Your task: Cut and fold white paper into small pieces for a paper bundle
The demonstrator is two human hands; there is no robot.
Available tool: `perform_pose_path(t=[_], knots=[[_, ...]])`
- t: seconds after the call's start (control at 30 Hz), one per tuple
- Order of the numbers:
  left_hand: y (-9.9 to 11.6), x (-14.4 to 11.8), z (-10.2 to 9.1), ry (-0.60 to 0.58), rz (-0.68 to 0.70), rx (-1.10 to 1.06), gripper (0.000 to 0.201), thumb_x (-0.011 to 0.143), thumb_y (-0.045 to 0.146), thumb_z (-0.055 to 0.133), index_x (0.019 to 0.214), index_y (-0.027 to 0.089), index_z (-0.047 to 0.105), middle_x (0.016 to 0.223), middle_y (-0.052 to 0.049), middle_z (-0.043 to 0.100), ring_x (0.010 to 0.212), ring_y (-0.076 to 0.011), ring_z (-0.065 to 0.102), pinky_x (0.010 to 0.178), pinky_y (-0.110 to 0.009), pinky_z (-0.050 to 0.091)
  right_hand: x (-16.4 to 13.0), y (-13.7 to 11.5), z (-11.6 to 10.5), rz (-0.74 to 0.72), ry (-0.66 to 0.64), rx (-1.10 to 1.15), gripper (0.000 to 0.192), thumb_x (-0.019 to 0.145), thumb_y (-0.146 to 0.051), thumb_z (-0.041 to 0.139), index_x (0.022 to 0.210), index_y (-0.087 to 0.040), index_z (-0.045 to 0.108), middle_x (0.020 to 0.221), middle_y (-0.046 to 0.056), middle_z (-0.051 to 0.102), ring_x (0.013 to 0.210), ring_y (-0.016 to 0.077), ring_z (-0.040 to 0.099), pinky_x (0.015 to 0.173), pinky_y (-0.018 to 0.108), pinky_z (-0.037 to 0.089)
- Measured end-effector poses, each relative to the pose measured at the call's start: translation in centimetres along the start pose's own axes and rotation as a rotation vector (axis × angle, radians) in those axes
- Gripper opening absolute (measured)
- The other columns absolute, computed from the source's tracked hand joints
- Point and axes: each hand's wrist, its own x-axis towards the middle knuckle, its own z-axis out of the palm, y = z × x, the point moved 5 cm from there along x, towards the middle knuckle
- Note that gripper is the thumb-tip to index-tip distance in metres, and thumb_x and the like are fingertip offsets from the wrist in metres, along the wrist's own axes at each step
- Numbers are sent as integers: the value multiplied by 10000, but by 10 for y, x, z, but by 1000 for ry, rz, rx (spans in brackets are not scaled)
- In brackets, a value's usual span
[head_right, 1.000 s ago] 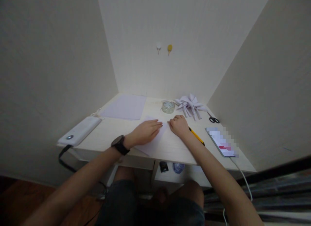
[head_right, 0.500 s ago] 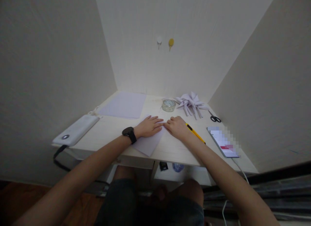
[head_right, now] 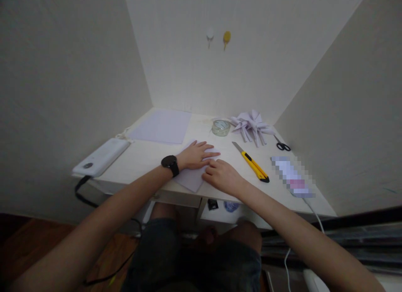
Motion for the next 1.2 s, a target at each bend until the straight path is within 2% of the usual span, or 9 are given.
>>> perform_pose_path(t=[0.17, 0.47, 0.57, 0.67, 0.77, 0.87, 0.97, 1.07, 1.2], knots=[[-2, 2, 0, -14, -11, -10, 453, 999, 509, 309, 1406, 418, 486, 1500, -32, 450, 1319, -305, 409, 1061, -584, 284, 4, -22, -8, -67, -5, 63, 118, 932, -196, 593, 827, -198, 648, 750, 26, 637, 783, 196, 460, 665, 342, 264], [-4, 1, 5, 8, -26, -13, 461, 999, 529, 289, 1420, 442, 458, 1513, -28, 437, 1361, -304, 368, 1084, -590, 240, 3, -37, -16, -155, 7, 115, 142, 960, -176, 541, 873, -200, 651, 754, 31, 621, 790, 193, 440, 660, 338, 243], [-5, 2, 5, 5, -35, -17, 467, 997, 530, 294, 1421, 429, 461, 1519, -32, 432, 1363, -301, 370, 1087, -589, 244, 4, -36, -15, -151, -21, 134, 134, 960, -203, 553, 882, -204, 661, 771, 34, 637, 793, 193, 453, 661, 335, 251], [-10, 7, 6, 9, -87, -14, 462, 1000, 515, 299, 1418, 419, 469, 1521, -33, 432, 1359, -300, 375, 1089, -605, 244, 4, -28, -13, -106, 4, 143, 215, 977, -268, 534, 818, -192, 656, 745, 39, 639, 777, 193, 472, 670, 332, 271], [-18, 14, 6, 21, -149, 3, 458, 1004, 484, 304, 1408, 384, 494, 1510, -45, 450, 1352, -306, 389, 1086, -624, 255, 1, -8, -8, 7, 68, 127, 305, 993, -311, 499, 764, -174, 646, 727, 53, 640, 750, 190, 489, 689, 325, 303], [-20, 21, 7, 33, -125, 8, 468, 1017, 419, 281, 1405, 297, 512, 1502, -63, 465, 1372, -282, 387, 1112, -575, 270, -4, 17, 0, 139, 118, 45, 332, 996, -305, 489, 749, -157, 655, 704, 67, 643, 730, 192, 499, 692, 324, 315], [-18, 22, 10, 20, -93, -7, 488, 1024, 390, 251, 1423, 243, 489, 1526, -57, 440, 1393, -267, 380, 1132, -526, 277, -7, 28, 8, 160, 115, 5, 319, 991, -304, 505, 759, -155, 665, 705, 65, 643, 731, 191, 506, 686, 322, 315], [-16, 19, 12, -7, -99, -6, 500, 1020, 407, 265, 1453, 234, 447, 1552, -47, 402, 1411, -273, 362, 1146, -516, 257, -7, 21, 7, 94, 102, 35, 267, 984, -266, 518, 785, -168, 668, 716, 51, 639, 730, 188, 502, 675, 320, 314], [-13, 16, 14, -29, -119, -7, 508, 1023, 415, 251, 1476, 248, 408, 1574, -32, 363, 1439, -269, 325, 1163, -519, 222, -8, -2, -5, -26, 73, 83, 215, 983, -191, 502, 833, -175, 656, 721, 36, 627, 713, 181, 479, 644, 321, 292]])
